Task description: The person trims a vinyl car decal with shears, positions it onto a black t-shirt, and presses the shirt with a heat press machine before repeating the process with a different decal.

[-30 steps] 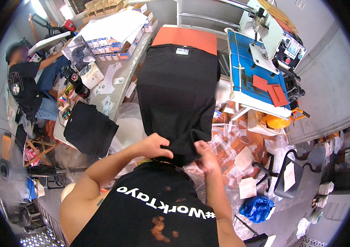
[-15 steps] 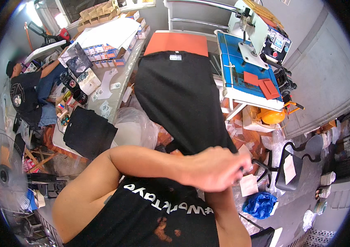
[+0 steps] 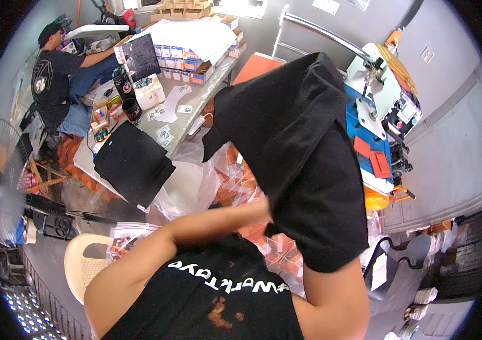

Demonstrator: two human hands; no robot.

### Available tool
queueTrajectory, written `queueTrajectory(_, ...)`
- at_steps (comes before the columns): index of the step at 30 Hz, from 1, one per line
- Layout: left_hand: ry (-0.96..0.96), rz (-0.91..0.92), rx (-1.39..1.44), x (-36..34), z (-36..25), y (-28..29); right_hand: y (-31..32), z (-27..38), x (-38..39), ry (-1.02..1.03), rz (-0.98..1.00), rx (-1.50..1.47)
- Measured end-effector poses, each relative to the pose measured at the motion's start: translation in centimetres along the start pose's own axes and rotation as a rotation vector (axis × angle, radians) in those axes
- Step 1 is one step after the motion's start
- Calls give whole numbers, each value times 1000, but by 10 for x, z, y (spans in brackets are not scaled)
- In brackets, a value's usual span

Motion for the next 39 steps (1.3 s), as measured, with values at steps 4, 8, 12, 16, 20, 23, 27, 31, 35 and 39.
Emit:
queueTrajectory(4, -24, -695, 283, 19, 56, 121, 0, 8, -6, 30, -7, -3)
queueTrajectory(8, -150, -730, 358, 67, 54, 105, 54, 13, 17, 0, -94, 63)
queueTrajectory(12, 157, -121, 326, 94, 144, -35, 130, -40, 68, -187, -278, 176)
queueTrajectory(16, 266, -88, 383, 92, 185, -57, 232, -83, 142, -440, -539, 318)
queueTrajectory(20, 240, -426, 464, 91, 175, 24, 303, -36, 163, -341, -789, 334)
queueTrajectory(23, 258, -379, 487, 93, 183, 6, 334, 12, 164, -225, -890, 376)
queueTrajectory(27, 413, -97, 462, 122, 219, -64, 313, 70, 141, -29, -858, 358)
queueTrajectory(31, 447, -80, 476, 117, 230, -68, 215, 81, 115, 58, -545, 318)
queueTrajectory(35, 451, -116, 526, 101, 235, -64, 152, 43, 127, -77, -264, 177)
queueTrajectory(39, 414, -230, 540, 88, 226, -32, 159, -25, 155, -281, -243, 87)
Point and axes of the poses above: each hand's wrist, its own x-axis away from the middle knuckle, its own y-axis out of the back of the hand, z = x × y, the point moved 9 cm from there along -x, towards the middle knuckle, and after that the axes turned 4 degrees about x, right-handed, at the moved point
